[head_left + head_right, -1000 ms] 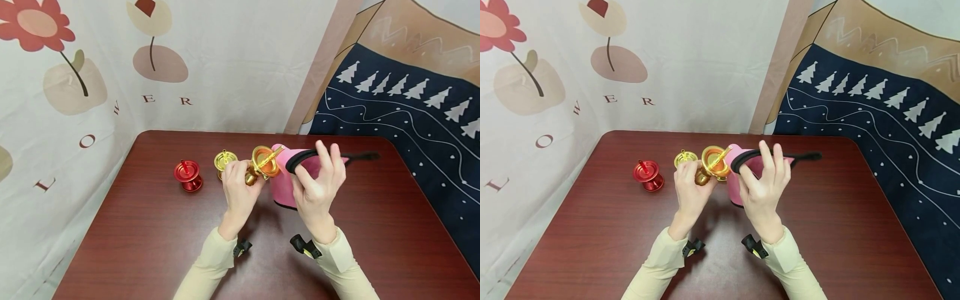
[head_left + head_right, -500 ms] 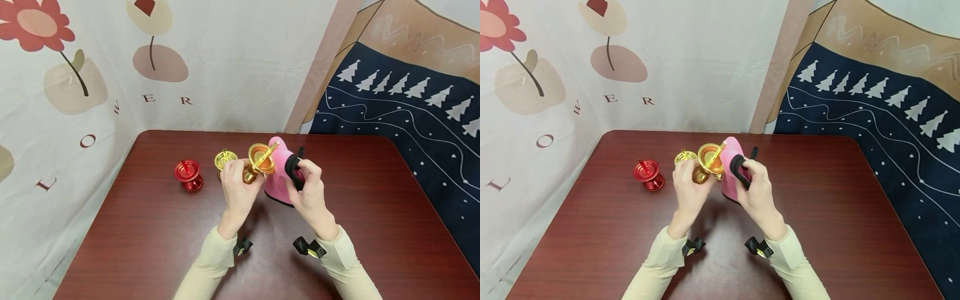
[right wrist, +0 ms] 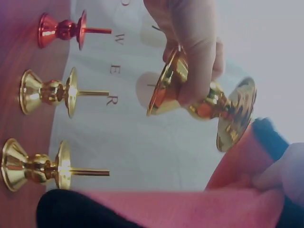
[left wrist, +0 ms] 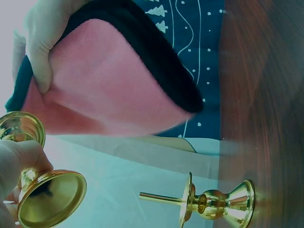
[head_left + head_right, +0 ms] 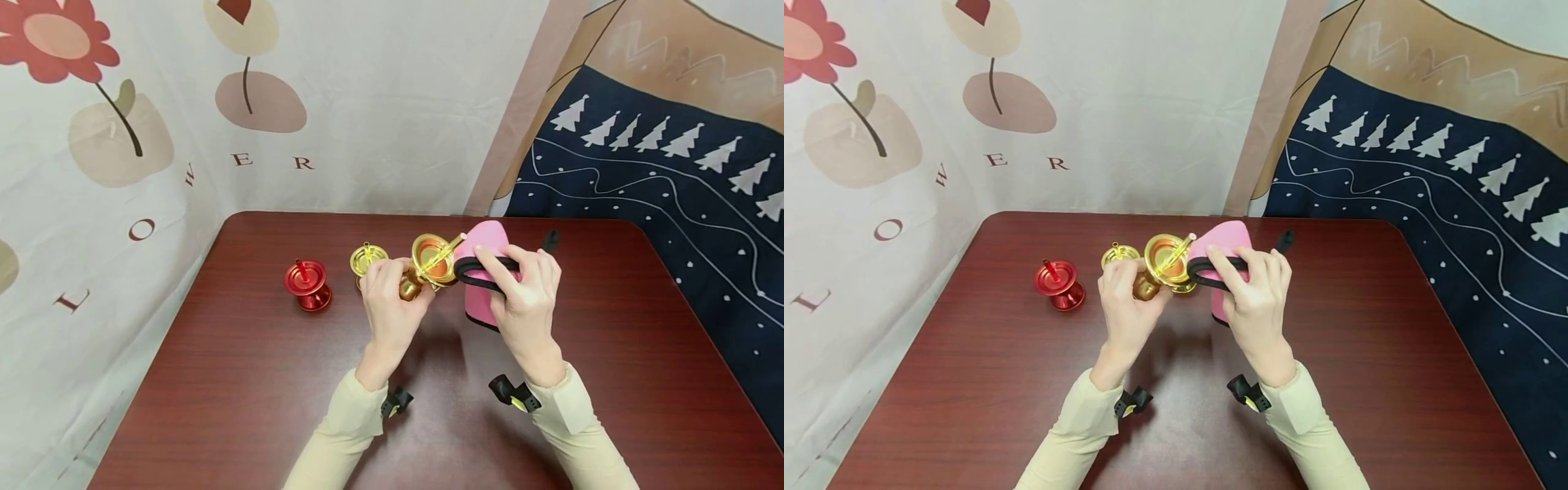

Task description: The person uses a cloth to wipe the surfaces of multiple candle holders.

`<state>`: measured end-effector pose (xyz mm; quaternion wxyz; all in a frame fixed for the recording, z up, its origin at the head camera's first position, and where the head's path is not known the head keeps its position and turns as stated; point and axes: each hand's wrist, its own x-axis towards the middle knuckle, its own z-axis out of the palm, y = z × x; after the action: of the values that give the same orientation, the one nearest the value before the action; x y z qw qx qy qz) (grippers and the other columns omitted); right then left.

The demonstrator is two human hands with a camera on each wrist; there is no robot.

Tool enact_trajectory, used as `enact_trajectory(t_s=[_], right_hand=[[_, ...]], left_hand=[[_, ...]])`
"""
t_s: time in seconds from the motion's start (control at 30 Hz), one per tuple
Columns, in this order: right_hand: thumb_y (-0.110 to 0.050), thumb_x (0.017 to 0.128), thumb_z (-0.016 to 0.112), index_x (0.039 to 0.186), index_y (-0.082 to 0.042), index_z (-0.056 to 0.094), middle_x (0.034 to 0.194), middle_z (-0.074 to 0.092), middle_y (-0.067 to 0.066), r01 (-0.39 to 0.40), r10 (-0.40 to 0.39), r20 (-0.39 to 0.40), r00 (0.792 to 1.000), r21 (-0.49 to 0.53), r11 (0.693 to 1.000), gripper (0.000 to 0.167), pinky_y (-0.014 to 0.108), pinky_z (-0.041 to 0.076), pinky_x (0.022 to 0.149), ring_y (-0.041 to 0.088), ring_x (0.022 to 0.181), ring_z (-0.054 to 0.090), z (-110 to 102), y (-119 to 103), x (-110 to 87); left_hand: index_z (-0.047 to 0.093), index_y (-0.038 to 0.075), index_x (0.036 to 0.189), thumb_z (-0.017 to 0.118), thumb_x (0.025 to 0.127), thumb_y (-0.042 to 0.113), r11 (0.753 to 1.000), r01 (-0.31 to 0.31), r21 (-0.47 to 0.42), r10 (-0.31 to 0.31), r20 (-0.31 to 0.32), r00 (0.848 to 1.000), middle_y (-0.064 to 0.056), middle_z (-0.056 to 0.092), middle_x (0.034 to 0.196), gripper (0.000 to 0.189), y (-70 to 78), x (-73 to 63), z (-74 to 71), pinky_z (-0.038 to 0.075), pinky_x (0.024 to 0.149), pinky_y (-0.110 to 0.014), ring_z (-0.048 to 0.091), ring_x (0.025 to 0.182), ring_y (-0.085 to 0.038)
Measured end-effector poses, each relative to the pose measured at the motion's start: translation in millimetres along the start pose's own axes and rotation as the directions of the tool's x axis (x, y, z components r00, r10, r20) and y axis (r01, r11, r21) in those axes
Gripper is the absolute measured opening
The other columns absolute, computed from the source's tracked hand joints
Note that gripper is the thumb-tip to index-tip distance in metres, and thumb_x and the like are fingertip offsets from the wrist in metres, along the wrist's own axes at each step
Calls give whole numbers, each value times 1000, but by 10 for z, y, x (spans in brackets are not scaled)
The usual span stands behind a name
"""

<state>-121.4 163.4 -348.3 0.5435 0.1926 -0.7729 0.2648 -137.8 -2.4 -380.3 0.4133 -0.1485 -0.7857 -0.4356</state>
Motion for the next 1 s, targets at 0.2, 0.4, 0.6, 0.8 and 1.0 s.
enact_trajectory(t_s=[0.2, 0.4, 0.6, 0.8, 1.0], right_hand=[[6, 78, 59, 98, -8, 70, 90, 61, 17, 103, -87, 153, 984, -100, 990, 27, 52, 38, 73, 37, 77, 49, -50, -77, 43], [10, 73, 61, 104, -4, 68, 91, 61, 16, 131, -116, 317, 941, -25, 991, 35, 49, 39, 67, 35, 76, 51, -150, -62, 32], [11, 67, 63, 109, -1, 67, 88, 57, 20, 36, 22, 423, 906, -128, 991, 43, 45, 37, 62, 37, 73, 49, -180, -22, -11], [11, 64, 66, 104, 0, 68, 86, 59, 19, -3, 49, 404, 914, -114, 993, 42, 45, 38, 61, 37, 72, 50, -155, -149, -53], [6, 68, 70, 101, 1, 68, 87, 66, 14, -126, 114, 288, 951, 23, 992, 33, 39, 45, 64, 29, 73, 55, -155, -301, -39]], left_hand=[[60, 7, 81, 75, 60, 11, 997, -62, 48, 62, -10, 998, -4, 63, 81, 26, 23, -12, 17, 36, 74, -42, 49, 83, -25], [59, 6, 77, 73, 60, 10, 988, -102, 115, 106, -31, 994, -5, 62, 78, 23, -6, -16, 30, 38, 74, -41, 50, 84, -26], [58, 6, 78, 74, 58, 9, 982, -107, 156, 113, -28, 993, -5, 62, 80, 26, -36, -21, 35, 37, 78, -43, 51, 87, -28], [58, 6, 78, 76, 57, 8, 967, -153, 206, 153, 18, 988, -5, 62, 81, 27, -38, -53, 48, 38, 79, -42, 51, 88, -27], [57, 6, 76, 73, 58, 7, 944, -207, 256, 208, 24, 978, -3, 61, 82, 24, -57, -36, 50, 39, 81, -41, 51, 87, -26]])
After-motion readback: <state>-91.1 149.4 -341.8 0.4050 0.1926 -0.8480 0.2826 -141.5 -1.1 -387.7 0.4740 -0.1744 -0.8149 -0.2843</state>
